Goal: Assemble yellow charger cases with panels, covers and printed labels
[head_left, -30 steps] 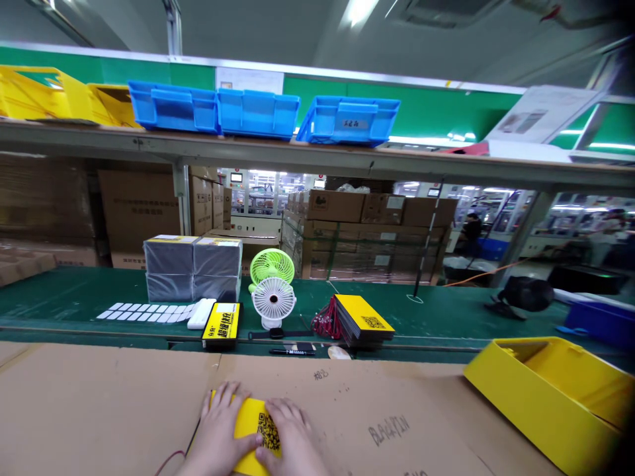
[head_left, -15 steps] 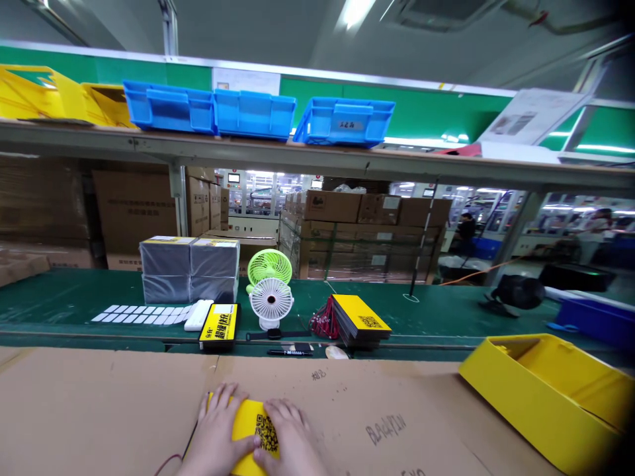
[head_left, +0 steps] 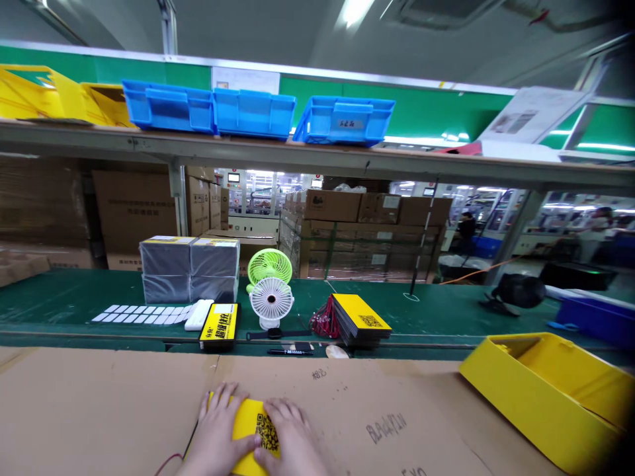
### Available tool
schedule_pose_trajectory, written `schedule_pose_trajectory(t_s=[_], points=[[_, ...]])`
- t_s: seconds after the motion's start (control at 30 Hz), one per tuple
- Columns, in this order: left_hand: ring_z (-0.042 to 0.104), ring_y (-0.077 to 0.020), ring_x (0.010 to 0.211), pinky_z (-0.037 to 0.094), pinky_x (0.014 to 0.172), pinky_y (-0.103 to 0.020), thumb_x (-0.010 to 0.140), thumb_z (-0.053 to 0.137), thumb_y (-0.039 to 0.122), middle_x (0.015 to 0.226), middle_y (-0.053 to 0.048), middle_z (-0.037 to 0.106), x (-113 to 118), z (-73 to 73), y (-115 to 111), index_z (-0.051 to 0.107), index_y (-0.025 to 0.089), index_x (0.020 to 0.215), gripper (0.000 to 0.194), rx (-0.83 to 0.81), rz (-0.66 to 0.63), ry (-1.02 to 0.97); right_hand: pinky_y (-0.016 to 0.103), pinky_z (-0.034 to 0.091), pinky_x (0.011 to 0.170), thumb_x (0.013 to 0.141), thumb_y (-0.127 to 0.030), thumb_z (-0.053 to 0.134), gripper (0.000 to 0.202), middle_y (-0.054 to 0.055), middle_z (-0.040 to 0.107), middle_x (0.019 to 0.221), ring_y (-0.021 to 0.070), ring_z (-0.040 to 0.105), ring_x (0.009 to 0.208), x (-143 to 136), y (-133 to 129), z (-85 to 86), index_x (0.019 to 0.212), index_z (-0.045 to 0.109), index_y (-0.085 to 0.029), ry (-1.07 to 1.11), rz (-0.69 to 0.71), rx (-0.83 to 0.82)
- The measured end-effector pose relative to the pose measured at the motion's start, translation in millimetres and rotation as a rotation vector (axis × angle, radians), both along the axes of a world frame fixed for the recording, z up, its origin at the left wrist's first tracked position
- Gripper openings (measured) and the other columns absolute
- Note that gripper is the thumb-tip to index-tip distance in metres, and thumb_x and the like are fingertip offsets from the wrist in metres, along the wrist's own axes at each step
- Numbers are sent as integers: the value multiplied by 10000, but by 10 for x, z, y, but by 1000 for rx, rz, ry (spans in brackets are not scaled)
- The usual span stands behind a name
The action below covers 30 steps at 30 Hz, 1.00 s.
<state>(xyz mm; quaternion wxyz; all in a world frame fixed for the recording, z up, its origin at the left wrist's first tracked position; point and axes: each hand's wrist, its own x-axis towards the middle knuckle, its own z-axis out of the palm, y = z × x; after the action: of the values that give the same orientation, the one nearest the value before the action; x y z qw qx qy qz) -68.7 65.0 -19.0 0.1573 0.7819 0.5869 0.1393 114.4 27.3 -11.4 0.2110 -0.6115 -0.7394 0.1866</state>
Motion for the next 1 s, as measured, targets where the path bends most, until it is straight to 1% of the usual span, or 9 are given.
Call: schedule_pose_trajectory(t_s=[0.17, 0.37, 0.57, 0.73, 1.0], points=[[175, -289, 1361, 28, 1097, -487, 655, 572, 620, 1455, -42, 320, 1, -7, 3, 458, 292, 1308, 740, -4, -1, 4, 385, 162, 1088, 693, -420, 601, 623, 21, 458, 1339, 265, 308, 1264, 9, -4, 8, 1281, 500, -240, -2, 2, -8], [180, -269, 1362, 41, 1102, -478, 662, 577, 603, 1454, -17, 322, -3, 0, -5, 457, 312, 1304, 715, 4, 1, -5, 383, 168, 1088, 688, -403, 603, 634, 15, 452, 1345, 265, 304, 1265, 6, -11, 34, 1290, 493, -236, 8, 4, -17], [182, -273, 1361, 36, 1099, -487, 654, 590, 590, 1452, -20, 326, 7, 12, -8, 465, 309, 1298, 714, -4, 5, 1, 378, 164, 1089, 692, -426, 604, 629, 3, 454, 1342, 255, 303, 1264, 12, -2, 9, 1284, 495, -245, 4, 9, -9], [182, -277, 1360, 42, 1097, -482, 656, 583, 605, 1452, -28, 326, 3, -3, -1, 463, 306, 1301, 721, 1, -1, -4, 376, 153, 1090, 692, -433, 609, 626, 0, 459, 1339, 256, 308, 1261, 16, 4, -6, 1282, 496, -255, 1, 12, -2], [184, -279, 1357, 38, 1094, -490, 657, 587, 597, 1448, -23, 332, -2, -49, 22, 460, 313, 1300, 715, 13, -2, -6, 353, 174, 1078, 706, -455, 601, 613, -4, 465, 1334, 245, 322, 1251, 30, 4, -29, 1278, 499, -260, -9, 19, 20]])
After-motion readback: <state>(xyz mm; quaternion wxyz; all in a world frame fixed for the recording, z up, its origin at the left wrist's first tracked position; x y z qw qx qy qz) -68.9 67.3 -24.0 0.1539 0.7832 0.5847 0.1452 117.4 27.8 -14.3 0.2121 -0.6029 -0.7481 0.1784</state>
